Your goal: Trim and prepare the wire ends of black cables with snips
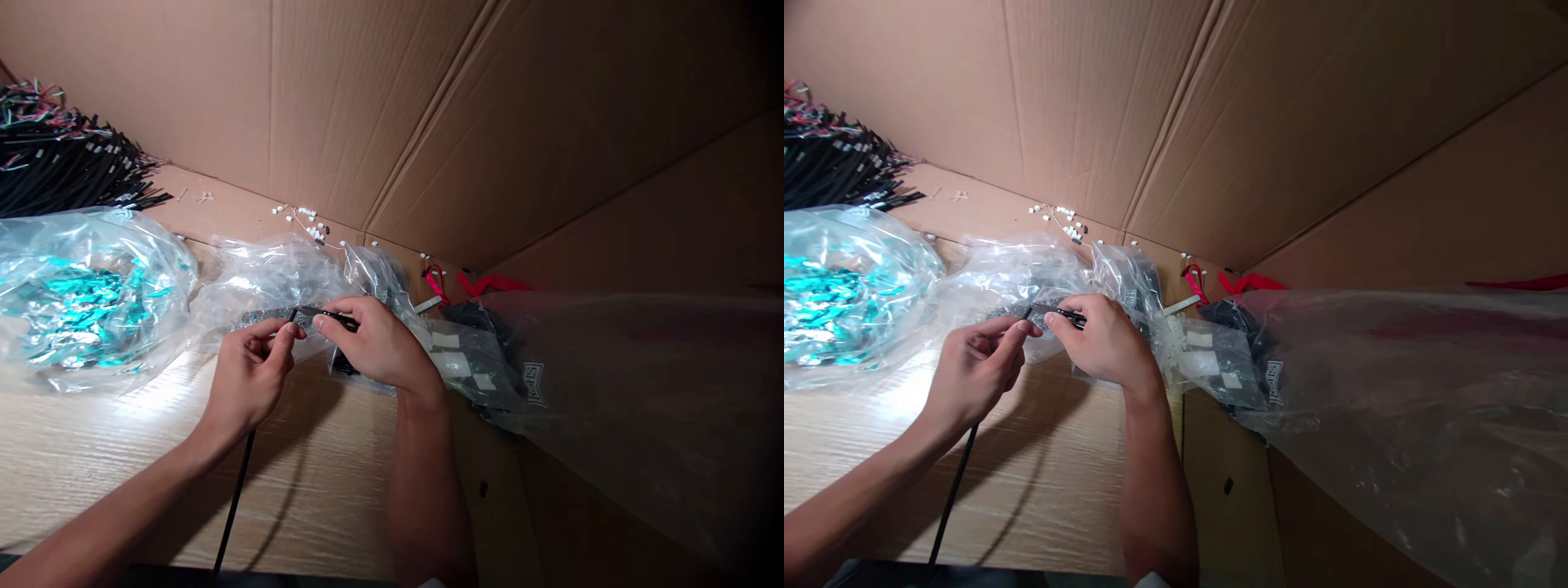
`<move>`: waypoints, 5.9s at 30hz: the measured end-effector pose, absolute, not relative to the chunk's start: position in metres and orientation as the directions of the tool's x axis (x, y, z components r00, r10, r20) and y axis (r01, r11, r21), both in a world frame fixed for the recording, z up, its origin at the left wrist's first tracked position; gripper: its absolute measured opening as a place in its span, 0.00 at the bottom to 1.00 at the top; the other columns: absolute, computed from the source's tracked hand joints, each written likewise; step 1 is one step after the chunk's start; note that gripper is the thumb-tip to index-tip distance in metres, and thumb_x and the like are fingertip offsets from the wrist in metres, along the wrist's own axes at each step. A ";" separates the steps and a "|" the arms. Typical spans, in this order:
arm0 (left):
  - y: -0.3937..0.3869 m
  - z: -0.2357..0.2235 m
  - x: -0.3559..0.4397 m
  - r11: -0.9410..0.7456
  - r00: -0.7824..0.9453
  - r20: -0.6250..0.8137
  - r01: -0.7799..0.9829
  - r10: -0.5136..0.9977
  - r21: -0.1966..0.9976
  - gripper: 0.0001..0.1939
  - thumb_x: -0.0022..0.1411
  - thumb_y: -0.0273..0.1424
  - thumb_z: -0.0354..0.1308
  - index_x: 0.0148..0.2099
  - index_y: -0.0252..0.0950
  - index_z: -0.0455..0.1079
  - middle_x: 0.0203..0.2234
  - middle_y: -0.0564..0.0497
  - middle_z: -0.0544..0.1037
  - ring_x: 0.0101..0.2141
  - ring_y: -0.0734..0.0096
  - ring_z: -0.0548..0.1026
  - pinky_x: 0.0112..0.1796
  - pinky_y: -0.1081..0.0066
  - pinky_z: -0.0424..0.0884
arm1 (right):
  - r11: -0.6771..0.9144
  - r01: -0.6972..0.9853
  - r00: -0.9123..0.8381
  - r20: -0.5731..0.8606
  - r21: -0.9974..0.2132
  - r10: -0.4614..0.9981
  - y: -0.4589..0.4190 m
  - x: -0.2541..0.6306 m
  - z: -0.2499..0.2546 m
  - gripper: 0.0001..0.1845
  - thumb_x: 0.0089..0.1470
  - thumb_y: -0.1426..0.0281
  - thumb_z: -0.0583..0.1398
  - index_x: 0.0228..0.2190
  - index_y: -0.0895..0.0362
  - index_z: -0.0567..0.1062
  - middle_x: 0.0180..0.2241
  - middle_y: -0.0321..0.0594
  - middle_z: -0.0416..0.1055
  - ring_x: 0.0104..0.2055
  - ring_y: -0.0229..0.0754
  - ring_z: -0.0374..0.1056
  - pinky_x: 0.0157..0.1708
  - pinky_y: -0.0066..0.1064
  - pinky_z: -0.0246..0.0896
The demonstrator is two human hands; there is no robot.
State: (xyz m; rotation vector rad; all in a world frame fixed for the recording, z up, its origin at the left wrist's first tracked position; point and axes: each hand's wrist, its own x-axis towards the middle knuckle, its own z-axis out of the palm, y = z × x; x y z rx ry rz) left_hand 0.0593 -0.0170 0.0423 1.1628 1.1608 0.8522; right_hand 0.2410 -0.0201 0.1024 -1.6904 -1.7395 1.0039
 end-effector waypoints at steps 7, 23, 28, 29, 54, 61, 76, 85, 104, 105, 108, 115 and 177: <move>-0.021 0.050 0.059 0.017 0.157 -0.047 0.187 0.986 0.982 0.14 0.67 0.38 0.60 0.37 0.32 0.80 0.18 0.54 0.67 0.20 0.75 0.62 0.21 0.75 0.56 | -0.053 0.623 -0.070 -0.122 -0.780 0.990 -0.020 0.238 0.100 0.16 0.64 0.59 0.61 0.32 0.56 0.81 0.34 0.38 0.77 0.37 0.42 0.69 0.37 0.32 0.61; -0.019 0.045 0.060 0.090 0.177 -0.120 0.168 0.977 0.982 0.15 0.69 0.40 0.59 0.34 0.36 0.75 0.17 0.56 0.65 0.18 0.76 0.61 0.19 0.77 0.54 | -0.037 0.590 -0.100 -0.118 -0.806 0.988 -0.019 0.239 0.099 0.18 0.67 0.60 0.58 0.28 0.56 0.77 0.29 0.35 0.71 0.33 0.40 0.65 0.34 0.32 0.57; -0.013 0.048 0.060 0.460 0.325 -0.383 -0.208 0.865 0.863 0.17 0.71 0.42 0.59 0.32 0.37 0.69 0.13 0.61 0.58 0.13 0.82 0.51 0.15 0.80 0.49 | -0.122 0.586 0.005 -0.147 -0.801 0.989 -0.021 0.237 0.103 0.15 0.66 0.59 0.61 0.36 0.56 0.81 0.42 0.43 0.80 0.46 0.46 0.72 0.45 0.34 0.64; -0.012 0.049 0.060 0.505 0.358 -0.402 -0.269 0.843 0.820 0.17 0.71 0.41 0.59 0.32 0.36 0.69 0.13 0.62 0.57 0.13 0.83 0.50 0.15 0.81 0.50 | -0.116 0.596 0.006 -0.140 -0.795 0.990 -0.021 0.237 0.103 0.15 0.65 0.59 0.61 0.36 0.56 0.81 0.43 0.44 0.80 0.46 0.46 0.73 0.46 0.34 0.64; -0.005 0.064 0.059 0.720 0.493 -0.531 -0.552 0.689 0.421 0.26 0.81 0.29 0.41 0.31 0.31 0.72 0.09 0.61 0.58 0.04 0.85 0.52 0.08 0.82 0.49 | -0.025 0.629 -0.037 -0.063 -0.777 0.997 -0.023 0.237 0.097 0.17 0.67 0.61 0.58 0.31 0.56 0.81 0.34 0.37 0.78 0.38 0.42 0.71 0.39 0.32 0.61; -0.002 0.066 0.059 0.745 0.536 -0.536 -0.585 0.652 0.322 0.28 0.82 0.29 0.37 0.31 0.30 0.71 0.09 0.61 0.59 0.04 0.84 0.54 0.08 0.79 0.46 | -0.039 0.629 -0.040 -0.082 -0.776 0.996 -0.024 0.238 0.103 0.17 0.67 0.60 0.58 0.34 0.57 0.81 0.34 0.38 0.78 0.37 0.41 0.69 0.37 0.31 0.59; -0.005 0.060 0.051 0.762 0.661 -0.465 -0.646 0.589 0.046 0.26 0.82 0.29 0.33 0.34 0.33 0.65 0.15 0.66 0.40 0.07 0.86 0.43 0.10 0.78 0.32 | -0.056 0.699 0.014 -0.064 -0.713 0.998 -0.028 0.237 0.100 0.15 0.65 0.59 0.60 0.35 0.56 0.81 0.37 0.39 0.78 0.39 0.43 0.70 0.36 0.32 0.59; -0.004 0.059 0.055 0.764 0.651 -0.478 -0.641 0.590 0.070 0.26 0.82 0.28 0.34 0.33 0.33 0.66 0.13 0.66 0.42 0.06 0.86 0.45 0.10 0.77 0.34 | -0.055 0.713 -0.001 -0.080 -0.699 0.997 -0.027 0.238 0.102 0.16 0.65 0.60 0.59 0.29 0.55 0.75 0.28 0.35 0.69 0.31 0.39 0.60 0.32 0.32 0.53; -0.013 0.055 0.047 0.422 0.432 -0.371 -0.025 0.822 0.906 0.16 0.70 0.40 0.59 0.35 0.34 0.76 0.14 0.61 0.53 0.15 0.81 0.49 0.17 0.80 0.48 | -0.046 0.714 -0.032 -0.098 -0.699 0.995 -0.031 0.239 0.119 0.20 0.67 0.63 0.57 0.24 0.54 0.60 0.24 0.29 0.55 0.28 0.36 0.52 0.31 0.32 0.46; -0.015 0.056 0.046 0.320 0.394 -0.315 0.056 0.863 0.946 0.15 0.69 0.40 0.60 0.34 0.34 0.77 0.15 0.59 0.56 0.16 0.80 0.52 0.18 0.80 0.48 | -0.044 0.719 -0.035 -0.100 -0.693 0.994 -0.032 0.239 0.121 0.20 0.67 0.64 0.57 0.24 0.54 0.60 0.23 0.29 0.56 0.28 0.36 0.51 0.31 0.32 0.47; -0.019 0.060 0.044 0.023 0.307 -0.107 0.267 0.946 0.963 0.11 0.66 0.34 0.62 0.33 0.34 0.79 0.17 0.54 0.66 0.18 0.77 0.59 0.20 0.77 0.51 | -0.032 0.725 -0.054 -0.104 -0.688 0.993 -0.033 0.238 0.124 0.19 0.68 0.64 0.58 0.25 0.54 0.62 0.24 0.29 0.59 0.27 0.36 0.52 0.33 0.32 0.48; -0.021 0.055 0.048 -0.151 0.264 0.067 0.312 0.962 0.938 0.08 0.62 0.28 0.63 0.29 0.35 0.76 0.16 0.56 0.67 0.17 0.76 0.58 0.23 0.74 0.51 | -0.019 0.710 -0.094 -0.122 -0.703 0.988 -0.033 0.237 0.125 0.17 0.67 0.64 0.57 0.26 0.54 0.64 0.24 0.30 0.61 0.28 0.37 0.55 0.33 0.32 0.49; -0.024 0.050 0.058 -0.667 0.668 0.017 0.744 0.744 -0.037 0.27 0.63 0.11 0.46 0.61 0.13 0.72 0.29 0.36 0.82 0.26 0.55 0.83 0.24 0.66 0.77 | -0.096 0.786 -0.016 -0.175 -0.611 0.984 -0.030 0.232 0.108 0.17 0.64 0.64 0.59 0.23 0.56 0.71 0.22 0.31 0.63 0.27 0.36 0.54 0.29 0.34 0.48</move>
